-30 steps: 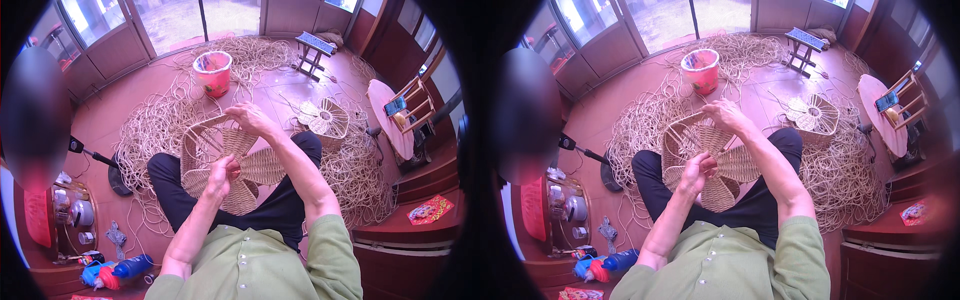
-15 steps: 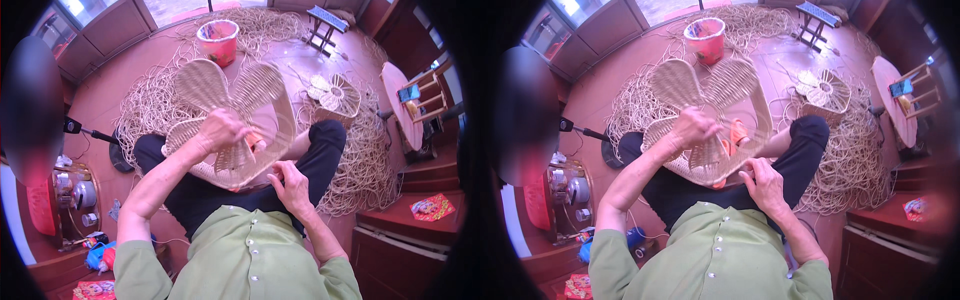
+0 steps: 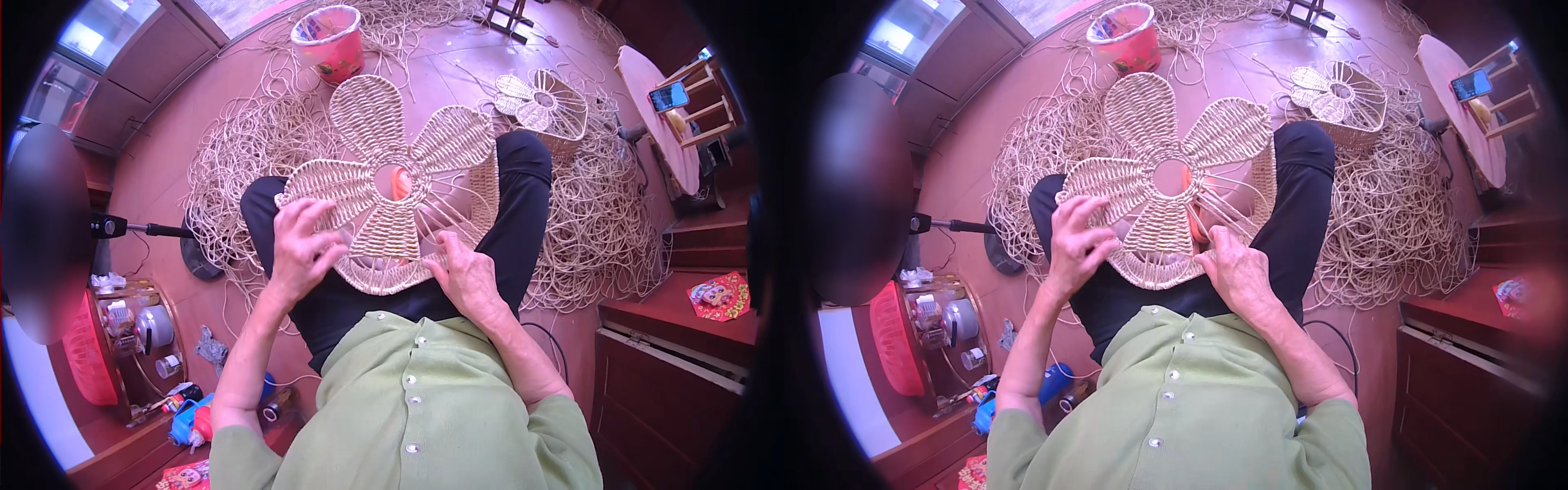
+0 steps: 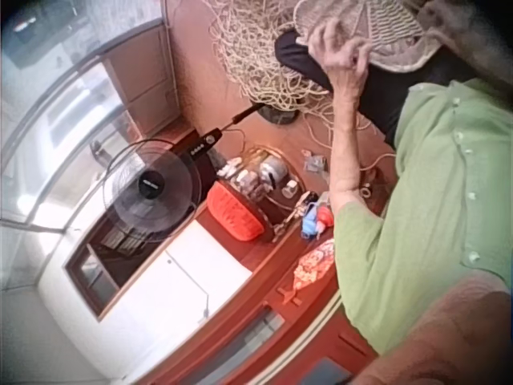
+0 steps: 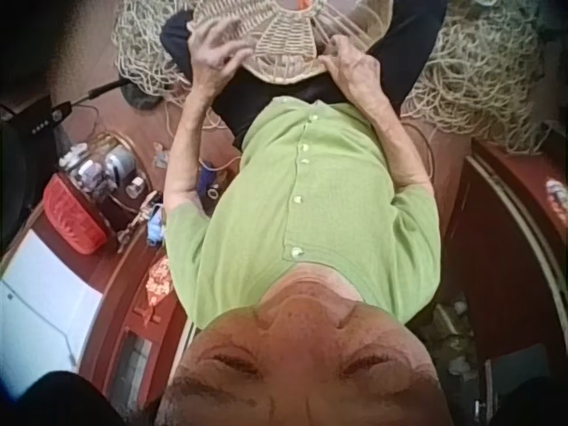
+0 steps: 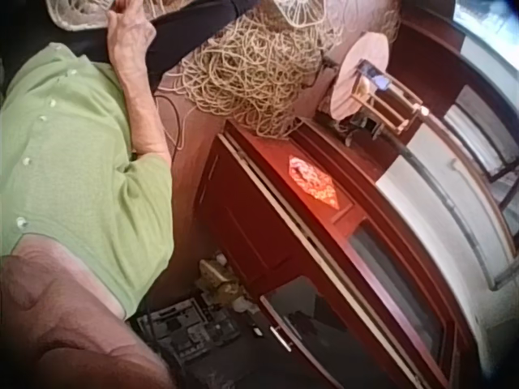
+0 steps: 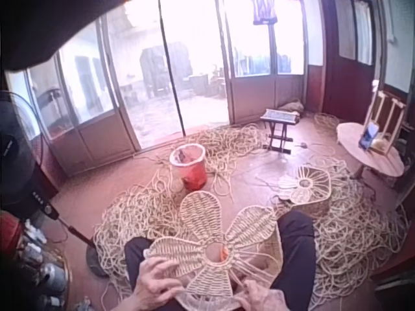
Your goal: Weaving a flower-shaped wicker decoration using long strands of rattan.
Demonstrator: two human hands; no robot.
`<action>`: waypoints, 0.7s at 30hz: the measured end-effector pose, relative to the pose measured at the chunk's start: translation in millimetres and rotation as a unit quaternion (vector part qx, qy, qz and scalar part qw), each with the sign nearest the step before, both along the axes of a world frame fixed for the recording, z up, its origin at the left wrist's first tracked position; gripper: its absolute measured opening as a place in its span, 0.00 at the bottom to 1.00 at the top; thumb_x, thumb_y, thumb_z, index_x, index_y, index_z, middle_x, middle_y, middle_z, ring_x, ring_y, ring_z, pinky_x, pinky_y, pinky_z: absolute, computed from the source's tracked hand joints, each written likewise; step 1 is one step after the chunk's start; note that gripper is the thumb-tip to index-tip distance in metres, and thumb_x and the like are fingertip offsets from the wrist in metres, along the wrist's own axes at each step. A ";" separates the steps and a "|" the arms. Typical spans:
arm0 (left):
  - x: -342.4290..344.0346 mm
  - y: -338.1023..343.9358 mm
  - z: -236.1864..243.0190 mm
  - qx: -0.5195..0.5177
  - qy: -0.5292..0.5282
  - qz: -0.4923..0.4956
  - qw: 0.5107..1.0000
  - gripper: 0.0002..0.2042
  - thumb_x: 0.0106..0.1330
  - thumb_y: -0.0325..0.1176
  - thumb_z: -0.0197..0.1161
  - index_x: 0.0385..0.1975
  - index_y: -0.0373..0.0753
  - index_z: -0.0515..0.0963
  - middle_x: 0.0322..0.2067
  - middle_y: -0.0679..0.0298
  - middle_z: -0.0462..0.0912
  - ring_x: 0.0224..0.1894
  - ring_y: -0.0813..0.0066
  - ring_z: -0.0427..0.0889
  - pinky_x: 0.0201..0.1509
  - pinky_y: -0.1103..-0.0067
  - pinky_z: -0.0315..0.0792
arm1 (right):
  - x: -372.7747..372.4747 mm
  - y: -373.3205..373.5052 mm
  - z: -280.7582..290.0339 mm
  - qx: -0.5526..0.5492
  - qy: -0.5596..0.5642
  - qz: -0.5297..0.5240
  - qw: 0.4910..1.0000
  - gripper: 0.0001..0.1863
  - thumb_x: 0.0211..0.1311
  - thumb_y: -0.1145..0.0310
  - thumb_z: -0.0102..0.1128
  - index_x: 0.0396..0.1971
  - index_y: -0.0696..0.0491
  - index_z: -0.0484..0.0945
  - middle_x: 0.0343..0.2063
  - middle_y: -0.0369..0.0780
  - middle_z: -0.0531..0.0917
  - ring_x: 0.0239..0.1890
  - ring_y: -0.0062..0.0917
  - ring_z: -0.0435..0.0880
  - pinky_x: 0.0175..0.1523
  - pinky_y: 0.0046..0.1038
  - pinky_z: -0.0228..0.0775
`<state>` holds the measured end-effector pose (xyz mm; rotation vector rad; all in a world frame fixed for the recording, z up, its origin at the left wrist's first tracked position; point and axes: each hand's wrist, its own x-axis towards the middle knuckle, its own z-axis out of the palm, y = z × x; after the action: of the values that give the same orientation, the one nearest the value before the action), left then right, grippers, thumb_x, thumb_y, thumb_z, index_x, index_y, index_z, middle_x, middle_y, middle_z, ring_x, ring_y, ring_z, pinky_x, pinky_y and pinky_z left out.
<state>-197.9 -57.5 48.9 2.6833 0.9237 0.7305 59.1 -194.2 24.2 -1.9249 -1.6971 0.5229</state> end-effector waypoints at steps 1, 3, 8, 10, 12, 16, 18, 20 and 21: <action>1.0 -13.1 3.7 0.001 0.016 0.007 1.000 0.08 0.52 0.38 0.72 0.26 0.41 0.85 0.54 0.59 0.77 0.62 0.54 0.68 0.66 0.59 0.59 | -0.4 2.3 -1.7 -0.001 0.004 0.003 1.000 0.17 0.58 0.62 0.67 0.40 0.54 0.72 0.32 0.43 0.82 0.31 0.40 0.85 0.35 0.38 0.77; 0.3 -26.7 -6.3 -0.012 0.048 0.023 0.999 0.08 0.50 0.37 0.72 0.26 0.42 0.85 0.66 0.58 0.66 0.70 0.52 0.58 0.71 0.55 0.47 | 0.2 6.6 -5.6 -0.005 -0.041 0.036 0.998 0.13 0.60 0.62 0.64 0.36 0.54 0.73 0.28 0.43 0.83 0.30 0.40 0.85 0.34 0.39 0.76; -0.4 -29.4 -32.4 -0.006 0.018 0.069 0.997 0.06 0.51 0.35 0.72 0.24 0.42 0.84 0.66 0.59 0.67 0.70 0.53 0.57 0.73 0.55 0.45 | 7.8 10.7 -6.8 -0.017 -0.045 0.057 0.997 0.10 0.62 0.64 0.61 0.32 0.54 0.73 0.26 0.43 0.83 0.30 0.39 0.85 0.34 0.40 0.75; 3.7 -29.2 -36.6 -0.014 0.003 0.071 0.997 0.06 0.51 0.35 0.72 0.24 0.42 0.84 0.66 0.59 0.67 0.70 0.53 0.57 0.73 0.55 0.45 | 10.2 9.4 -6.8 -0.008 -0.045 0.061 0.997 0.09 0.62 0.65 0.61 0.32 0.54 0.73 0.26 0.43 0.83 0.29 0.39 0.85 0.34 0.40 0.75; 4.9 -27.6 -39.0 -0.025 -0.011 0.069 0.997 0.06 0.52 0.35 0.71 0.24 0.41 0.84 0.67 0.59 0.67 0.71 0.54 0.57 0.74 0.56 0.43 | 12.1 7.7 -7.9 -0.003 -0.049 0.060 0.997 0.09 0.62 0.64 0.62 0.31 0.53 0.73 0.26 0.42 0.82 0.29 0.39 0.85 0.33 0.40 0.75; -1.2 -25.7 -31.4 -0.020 0.013 0.050 0.998 0.08 0.53 0.38 0.70 0.25 0.41 0.85 0.67 0.59 0.67 0.71 0.55 0.57 0.73 0.56 0.43 | 10.5 9.5 -5.1 0.029 -0.043 0.043 0.998 0.11 0.61 0.62 0.63 0.29 0.53 0.74 0.24 0.42 0.83 0.28 0.39 0.85 0.32 0.40 0.75; 0.1 -29.7 -29.1 -0.020 0.005 0.062 0.998 0.07 0.54 0.37 0.70 0.25 0.40 0.85 0.67 0.59 0.67 0.71 0.54 0.57 0.73 0.57 0.43 | 11.3 17.7 -2.8 0.009 -0.055 0.044 0.998 0.13 0.59 0.59 0.64 0.26 0.53 0.76 0.22 0.43 0.83 0.27 0.39 0.85 0.32 0.39 0.75; -1.5 -37.0 -30.3 -0.025 -0.014 0.091 0.995 0.06 0.54 0.35 0.69 0.25 0.39 0.84 0.67 0.58 0.68 0.71 0.54 0.57 0.73 0.58 0.44 | 13.9 21.1 9.8 0.005 -0.071 0.053 0.996 0.13 0.59 0.59 0.65 0.25 0.53 0.77 0.21 0.43 0.83 0.26 0.39 0.85 0.32 0.40 0.75; 2.9 -46.8 -30.6 -0.043 -0.027 0.106 0.993 0.07 0.54 0.35 0.69 0.24 0.38 0.84 0.66 0.58 0.68 0.71 0.54 0.58 0.72 0.58 0.44 | 16.1 23.2 16.5 -0.003 -0.086 0.058 0.995 0.14 0.58 0.58 0.65 0.24 0.53 0.78 0.21 0.44 0.83 0.26 0.40 0.85 0.33 0.40 0.75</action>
<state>-194.9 -104.2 18.3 2.5041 1.2116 0.7823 75.2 -171.0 40.7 -1.9312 -1.9252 0.4148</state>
